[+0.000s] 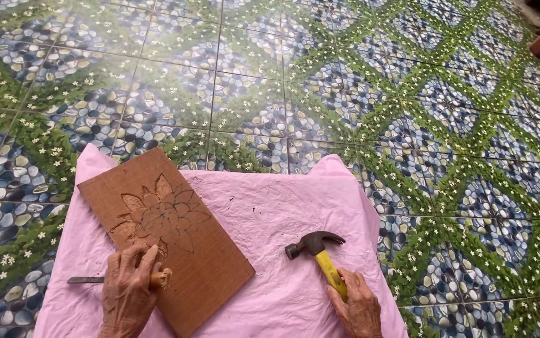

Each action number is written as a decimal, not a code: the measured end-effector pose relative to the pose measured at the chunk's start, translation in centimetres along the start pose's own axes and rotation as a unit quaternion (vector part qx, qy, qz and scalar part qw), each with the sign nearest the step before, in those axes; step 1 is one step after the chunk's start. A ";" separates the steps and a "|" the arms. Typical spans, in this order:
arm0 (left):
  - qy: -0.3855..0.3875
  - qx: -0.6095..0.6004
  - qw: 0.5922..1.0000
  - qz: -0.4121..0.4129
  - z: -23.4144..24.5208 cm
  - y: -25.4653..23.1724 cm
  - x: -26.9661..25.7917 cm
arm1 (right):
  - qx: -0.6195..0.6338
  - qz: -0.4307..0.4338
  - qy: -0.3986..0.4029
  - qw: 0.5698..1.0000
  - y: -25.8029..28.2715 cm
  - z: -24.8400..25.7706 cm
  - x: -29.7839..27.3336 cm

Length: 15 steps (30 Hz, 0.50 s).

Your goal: Carving a floral design into a wooden board using a hammer and a wood chisel

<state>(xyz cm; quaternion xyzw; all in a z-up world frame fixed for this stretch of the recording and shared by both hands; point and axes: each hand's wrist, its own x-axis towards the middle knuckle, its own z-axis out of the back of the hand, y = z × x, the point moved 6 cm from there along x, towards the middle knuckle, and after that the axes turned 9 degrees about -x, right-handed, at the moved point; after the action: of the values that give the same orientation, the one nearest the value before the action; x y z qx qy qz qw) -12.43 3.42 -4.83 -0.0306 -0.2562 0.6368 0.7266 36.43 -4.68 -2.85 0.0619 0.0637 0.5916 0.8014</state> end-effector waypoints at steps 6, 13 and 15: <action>0.017 0.007 1.000 -0.006 0.6 -0.1 0.6 | -0.104 0.037 -0.057 0.992 -0.1 0.0 -0.1; -0.015 0.013 0.998 -0.067 0.1 -0.6 2.1 | -0.090 0.020 -0.063 0.994 0.3 0.3 -0.2; -0.020 -0.013 0.998 -0.057 1.2 -1.8 2.8 | -0.088 0.004 -0.045 0.995 0.1 0.0 -0.1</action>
<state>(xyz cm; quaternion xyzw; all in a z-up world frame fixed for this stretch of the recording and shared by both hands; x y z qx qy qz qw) -11.11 5.33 -2.15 -0.0126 -0.2803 0.5914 0.7560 36.31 -4.76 -2.84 0.0176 -0.0250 0.5944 0.8036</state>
